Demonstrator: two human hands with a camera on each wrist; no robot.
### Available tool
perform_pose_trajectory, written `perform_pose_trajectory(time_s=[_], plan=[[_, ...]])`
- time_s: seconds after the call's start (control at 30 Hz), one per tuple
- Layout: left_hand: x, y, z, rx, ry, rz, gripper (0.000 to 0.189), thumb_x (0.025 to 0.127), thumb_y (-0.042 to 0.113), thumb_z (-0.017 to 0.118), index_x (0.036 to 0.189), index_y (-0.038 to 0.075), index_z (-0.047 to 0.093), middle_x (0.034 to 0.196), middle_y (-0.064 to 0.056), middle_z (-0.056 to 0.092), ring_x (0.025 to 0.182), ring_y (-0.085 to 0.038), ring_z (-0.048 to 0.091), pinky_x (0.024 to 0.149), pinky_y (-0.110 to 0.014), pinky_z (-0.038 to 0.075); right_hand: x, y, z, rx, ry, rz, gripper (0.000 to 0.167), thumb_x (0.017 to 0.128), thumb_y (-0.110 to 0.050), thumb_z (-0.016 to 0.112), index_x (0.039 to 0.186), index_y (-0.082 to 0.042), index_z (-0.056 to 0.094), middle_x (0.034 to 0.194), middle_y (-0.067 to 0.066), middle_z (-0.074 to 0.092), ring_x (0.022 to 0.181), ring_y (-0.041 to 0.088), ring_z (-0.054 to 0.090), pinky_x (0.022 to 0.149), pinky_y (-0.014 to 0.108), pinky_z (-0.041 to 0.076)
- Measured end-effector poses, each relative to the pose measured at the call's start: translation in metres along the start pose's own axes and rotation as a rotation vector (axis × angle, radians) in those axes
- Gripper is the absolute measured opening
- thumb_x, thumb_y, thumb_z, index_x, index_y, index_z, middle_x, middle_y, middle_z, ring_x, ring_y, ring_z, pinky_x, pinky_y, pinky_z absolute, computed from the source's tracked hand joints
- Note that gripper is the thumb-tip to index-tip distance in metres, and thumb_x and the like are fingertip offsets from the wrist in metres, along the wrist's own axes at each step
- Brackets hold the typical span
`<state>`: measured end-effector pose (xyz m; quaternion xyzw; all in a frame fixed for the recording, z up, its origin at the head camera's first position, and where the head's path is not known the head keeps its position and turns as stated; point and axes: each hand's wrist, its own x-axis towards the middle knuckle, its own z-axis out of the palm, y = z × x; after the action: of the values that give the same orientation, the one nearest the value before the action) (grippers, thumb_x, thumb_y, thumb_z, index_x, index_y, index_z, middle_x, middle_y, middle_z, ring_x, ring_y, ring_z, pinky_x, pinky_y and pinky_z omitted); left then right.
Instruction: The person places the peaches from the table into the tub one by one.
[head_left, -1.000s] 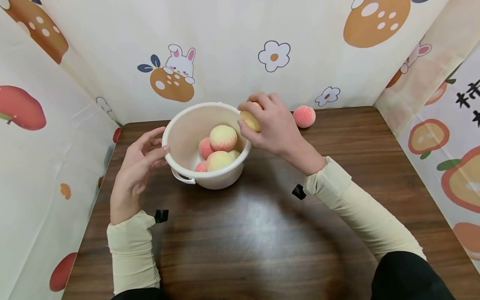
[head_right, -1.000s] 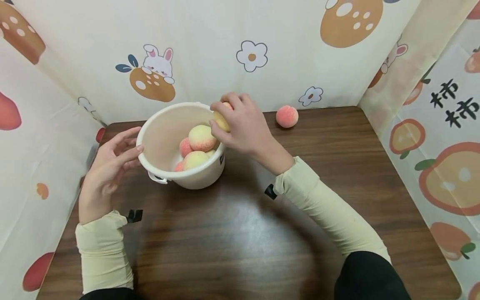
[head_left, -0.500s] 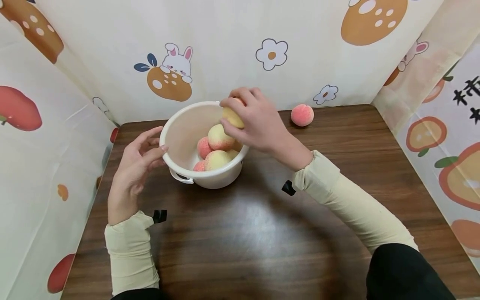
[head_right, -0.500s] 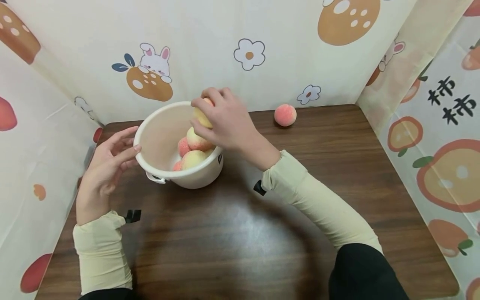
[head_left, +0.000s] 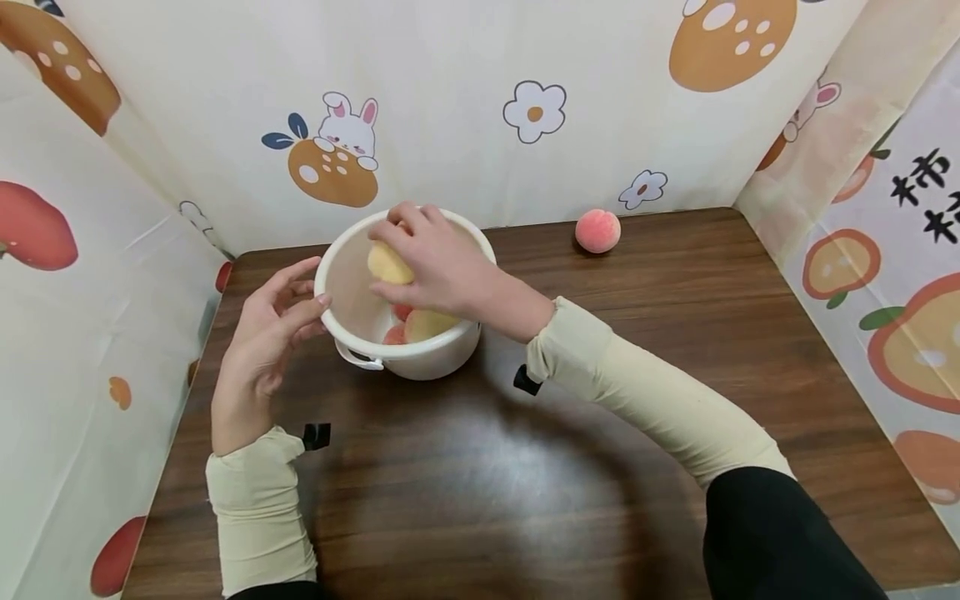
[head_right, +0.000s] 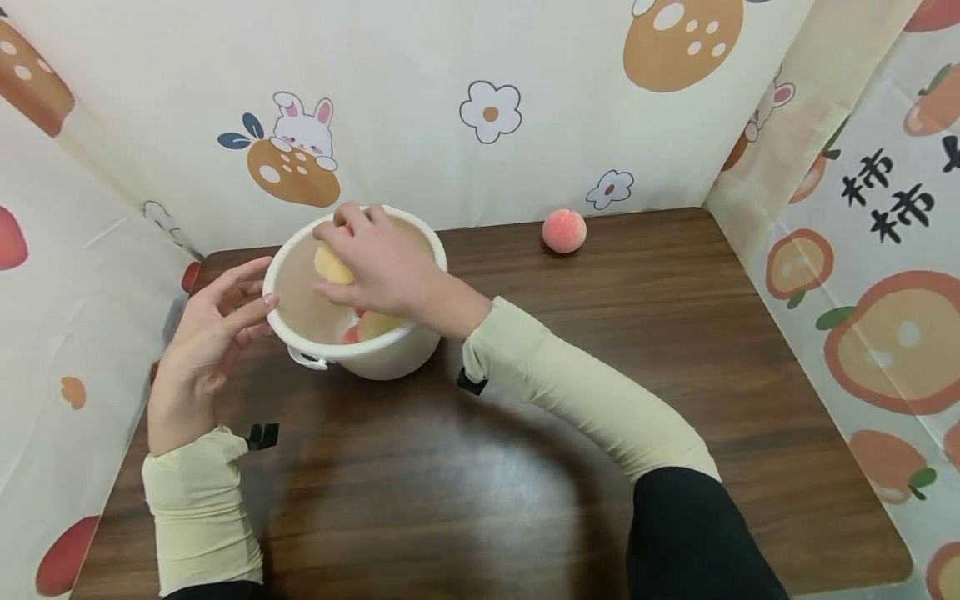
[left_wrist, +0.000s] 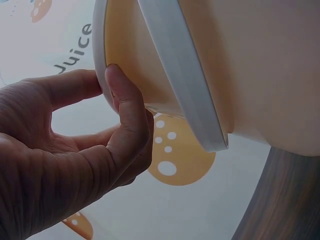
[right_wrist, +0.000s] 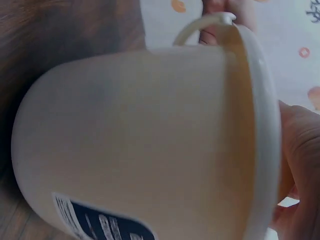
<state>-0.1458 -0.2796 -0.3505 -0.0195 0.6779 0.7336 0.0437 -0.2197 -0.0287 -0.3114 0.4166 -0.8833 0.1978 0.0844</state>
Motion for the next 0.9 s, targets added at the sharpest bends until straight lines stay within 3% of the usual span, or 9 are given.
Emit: perform_pose_trajectory(time_s=[0.13, 0.3, 0.63, 0.9], plan=[[0.0, -0.002, -0.001, 0.001, 0.001, 0.0, 0.062, 0.098, 0.006, 0.071, 0.154, 0.007, 0.046, 0.119, -0.008, 0.052, 0.09, -0.011, 0.071, 0.071, -0.019, 0.064, 0.008, -0.009, 0.012, -0.023, -0.124, -0.002, 0.069, 0.093, -0.053, 0.073, 0.146, -0.013, 0.053, 0.137, 0.009, 0.053, 0.124, 0.029, 0.051, 0.106, 0.037, 0.048], [-0.001, -0.003, -0.002, 0.014, 0.001, -0.009, 0.062, 0.098, 0.006, 0.071, 0.155, 0.006, 0.045, 0.118, -0.008, 0.052, 0.09, -0.01, 0.071, 0.071, -0.02, 0.064, 0.013, -0.014, 0.023, -0.006, -0.226, 0.004, 0.068, 0.091, -0.052, 0.076, 0.143, -0.013, 0.055, 0.13, 0.007, 0.054, 0.118, 0.025, 0.052, 0.101, 0.033, 0.049], [-0.001, -0.001, -0.001, 0.02, -0.007, -0.008, 0.061, 0.098, 0.006, 0.07, 0.154, 0.006, 0.045, 0.119, -0.008, 0.052, 0.089, -0.008, 0.072, 0.072, -0.02, 0.064, 0.025, -0.021, 0.032, -0.043, -0.316, -0.022, 0.072, 0.09, -0.054, 0.078, 0.146, -0.016, 0.053, 0.137, -0.001, 0.059, 0.115, 0.021, 0.061, 0.109, 0.035, 0.046], [-0.001, 0.0, -0.001, 0.034, 0.002, -0.019, 0.062, 0.098, 0.008, 0.071, 0.155, 0.008, 0.045, 0.12, -0.008, 0.051, 0.091, -0.009, 0.071, 0.072, -0.02, 0.064, 0.028, -0.026, 0.042, -0.03, -0.367, 0.076, 0.079, 0.089, -0.054, 0.078, 0.143, -0.011, 0.041, 0.127, 0.004, 0.053, 0.111, 0.02, 0.058, 0.093, 0.034, 0.056]])
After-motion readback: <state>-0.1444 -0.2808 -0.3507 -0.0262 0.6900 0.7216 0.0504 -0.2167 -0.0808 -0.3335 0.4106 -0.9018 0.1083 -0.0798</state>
